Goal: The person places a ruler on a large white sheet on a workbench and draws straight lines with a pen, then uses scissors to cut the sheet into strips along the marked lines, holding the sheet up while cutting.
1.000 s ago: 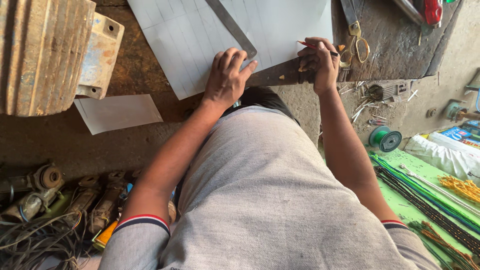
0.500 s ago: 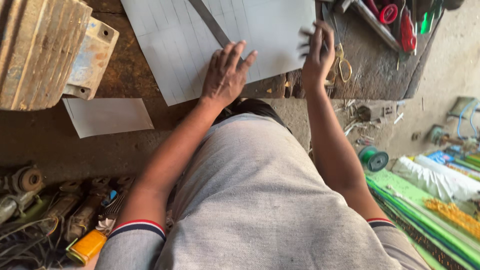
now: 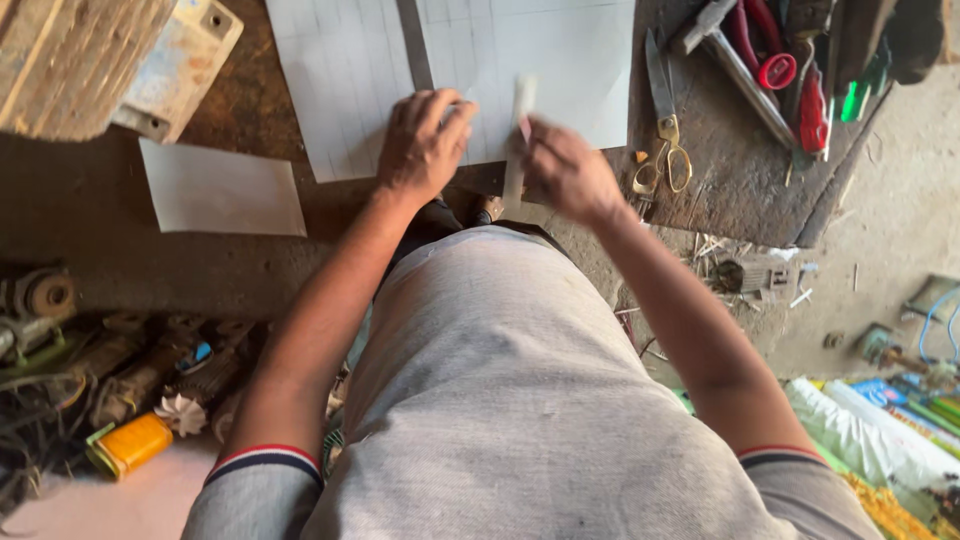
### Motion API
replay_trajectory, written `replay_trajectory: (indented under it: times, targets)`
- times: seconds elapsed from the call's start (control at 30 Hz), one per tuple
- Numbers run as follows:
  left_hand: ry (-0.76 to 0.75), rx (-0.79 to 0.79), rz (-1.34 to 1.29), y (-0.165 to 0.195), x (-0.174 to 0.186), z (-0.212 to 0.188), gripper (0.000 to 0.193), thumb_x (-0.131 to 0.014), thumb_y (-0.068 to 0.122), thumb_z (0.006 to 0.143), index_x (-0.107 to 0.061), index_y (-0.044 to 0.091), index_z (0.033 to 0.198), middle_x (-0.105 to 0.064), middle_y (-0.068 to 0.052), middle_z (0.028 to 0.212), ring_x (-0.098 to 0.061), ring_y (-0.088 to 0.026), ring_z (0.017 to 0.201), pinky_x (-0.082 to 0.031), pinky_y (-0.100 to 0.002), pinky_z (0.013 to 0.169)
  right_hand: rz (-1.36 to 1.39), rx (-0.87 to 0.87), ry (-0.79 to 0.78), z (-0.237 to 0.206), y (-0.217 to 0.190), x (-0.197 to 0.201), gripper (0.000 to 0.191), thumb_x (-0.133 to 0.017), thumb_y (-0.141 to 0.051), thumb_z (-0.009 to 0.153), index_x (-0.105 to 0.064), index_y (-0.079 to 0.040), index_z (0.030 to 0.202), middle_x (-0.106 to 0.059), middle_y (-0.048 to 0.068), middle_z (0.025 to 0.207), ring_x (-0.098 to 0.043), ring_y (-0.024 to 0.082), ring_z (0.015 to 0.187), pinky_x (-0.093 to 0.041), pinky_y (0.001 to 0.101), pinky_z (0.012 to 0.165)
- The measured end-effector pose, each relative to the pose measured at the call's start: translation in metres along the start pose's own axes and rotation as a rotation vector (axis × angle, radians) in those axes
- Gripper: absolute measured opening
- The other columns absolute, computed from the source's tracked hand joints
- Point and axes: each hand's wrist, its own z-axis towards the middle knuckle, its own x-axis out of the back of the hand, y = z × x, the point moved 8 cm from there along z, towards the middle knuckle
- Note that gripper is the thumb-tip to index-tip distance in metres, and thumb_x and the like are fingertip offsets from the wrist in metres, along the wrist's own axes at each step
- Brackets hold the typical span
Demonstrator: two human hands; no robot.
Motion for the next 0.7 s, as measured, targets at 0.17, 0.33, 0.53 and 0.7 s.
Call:
replay_trajectory:
  times: [0.17,0.33,0.53,0.7]
  targets:
    - [0.01,-0.093,0.018,0.043,-0.027,-0.015,0.032,-0.076,0.028,0.098,-0.073,0.014,0.127,-0.06,-0.006,0.131,-0.054,-0.027,0.124,-0.044,-0.043,0.111,0.094,0.111,0.006,-0.04,-0.04,-0.003,0.025,-0.069,-0.018,0.101,-0.066,-0.012,0.126,-0.06,0.014,0.149,-0.05,0.032,0.144,-0.038,0.0485,0.122]
    - [0.024,-0.096,0.028,0.058,-0.038,-0.023,0.038,-0.077,0.035,0.101,-0.07,0.02,0.135,-0.057,-0.008,0.134,-0.049,-0.028,0.126,-0.041,-0.046,0.11,0.308,0.067,0.051,-0.051,-0.023,-0.001,0.026,-0.068,-0.016,0.102,-0.065,-0.011,0.127,-0.062,0.013,0.144,-0.053,0.033,0.144,-0.04,0.0503,0.123]
    - [-0.019,0.009,0.051,0.062,-0.041,-0.024,0.041,-0.069,0.048,0.102,-0.066,0.022,0.133,-0.056,-0.006,0.137,-0.049,-0.027,0.134,-0.039,-0.047,0.116,0.576,-0.265,0.232,-0.063,0.007,0.018,0.036,-0.059,-0.005,0.106,-0.059,-0.004,0.141,-0.06,0.021,0.132,-0.066,0.029,0.116,-0.061,0.0365,0.091]
    - [0.02,-0.002,-0.016,0.063,-0.036,-0.021,0.05,-0.057,0.059,0.107,-0.069,0.023,0.14,-0.056,-0.006,0.14,-0.048,-0.026,0.135,-0.039,-0.046,0.116,0.554,-0.489,0.272,-0.061,0.02,0.018,0.023,-0.063,-0.005,0.105,-0.071,-0.006,0.126,-0.071,0.014,0.105,-0.07,0.025,0.09,-0.057,0.0346,0.08]
